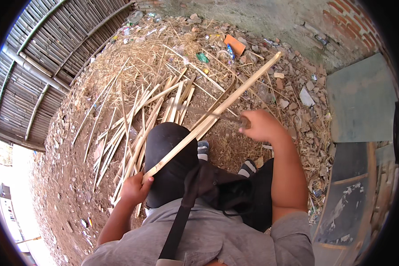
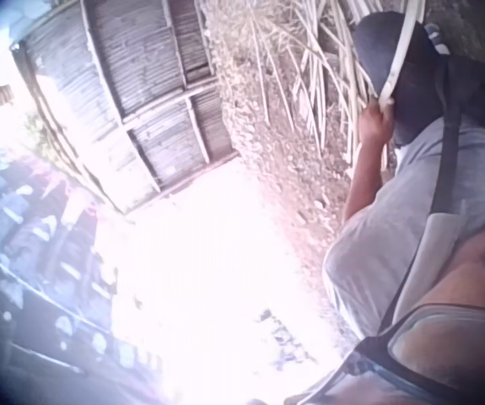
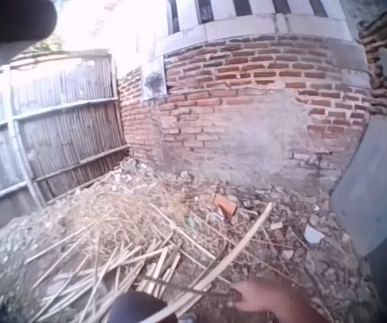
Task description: The person holds a thin strip of bamboo by hand and repeatedly shaves the surface with a large knife, working outdoors over a pile of wood scraps.
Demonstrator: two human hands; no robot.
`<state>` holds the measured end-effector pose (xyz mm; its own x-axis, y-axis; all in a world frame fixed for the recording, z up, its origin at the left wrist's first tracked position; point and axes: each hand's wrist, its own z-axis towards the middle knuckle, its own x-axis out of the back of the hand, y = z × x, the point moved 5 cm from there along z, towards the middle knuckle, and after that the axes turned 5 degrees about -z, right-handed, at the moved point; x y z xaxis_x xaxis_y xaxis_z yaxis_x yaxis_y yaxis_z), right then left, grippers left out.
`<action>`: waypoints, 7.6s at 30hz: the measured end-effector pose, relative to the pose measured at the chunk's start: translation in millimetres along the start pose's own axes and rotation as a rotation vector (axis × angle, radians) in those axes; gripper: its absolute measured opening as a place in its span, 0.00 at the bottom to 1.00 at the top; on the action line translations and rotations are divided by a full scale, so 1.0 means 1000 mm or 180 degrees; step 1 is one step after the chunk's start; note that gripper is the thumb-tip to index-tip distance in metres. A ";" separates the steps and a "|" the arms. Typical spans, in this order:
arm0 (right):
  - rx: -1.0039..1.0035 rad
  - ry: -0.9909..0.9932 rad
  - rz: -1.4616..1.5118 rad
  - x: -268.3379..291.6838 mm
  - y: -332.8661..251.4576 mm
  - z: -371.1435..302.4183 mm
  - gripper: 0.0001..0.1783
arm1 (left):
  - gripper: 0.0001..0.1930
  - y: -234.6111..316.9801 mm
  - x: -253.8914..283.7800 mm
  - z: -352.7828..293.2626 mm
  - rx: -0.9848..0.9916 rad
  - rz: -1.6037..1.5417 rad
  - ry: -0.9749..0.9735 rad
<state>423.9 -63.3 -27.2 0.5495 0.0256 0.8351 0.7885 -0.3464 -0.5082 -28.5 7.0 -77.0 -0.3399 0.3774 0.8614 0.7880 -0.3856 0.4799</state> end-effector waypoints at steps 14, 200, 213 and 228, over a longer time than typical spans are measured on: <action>-0.1048 0.0778 0.0336 0.021 0.060 0.008 0.29 | 0.26 -0.005 -0.002 0.004 -0.0011 0.0219 0.0082; -0.0646 0.0745 0.0431 0.008 0.052 0.011 0.14 | 0.27 0.003 0.009 0.023 -0.0152 -0.0071 -0.0280; -0.0863 0.1175 -0.0021 0.020 0.070 0.012 0.16 | 0.25 0.009 0.009 0.023 -0.0150 0.0046 -0.0046; -0.0690 0.0691 0.0303 0.004 0.067 0.025 0.17 | 0.27 0.009 0.005 0.019 -0.0068 0.0282 0.0163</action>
<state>486.1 -63.5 -63.2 0.5277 -0.2092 0.8233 0.6464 -0.5299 -0.5490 -13.3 21.5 -71.6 -0.2957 0.2977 0.9077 0.8051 -0.4337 0.4045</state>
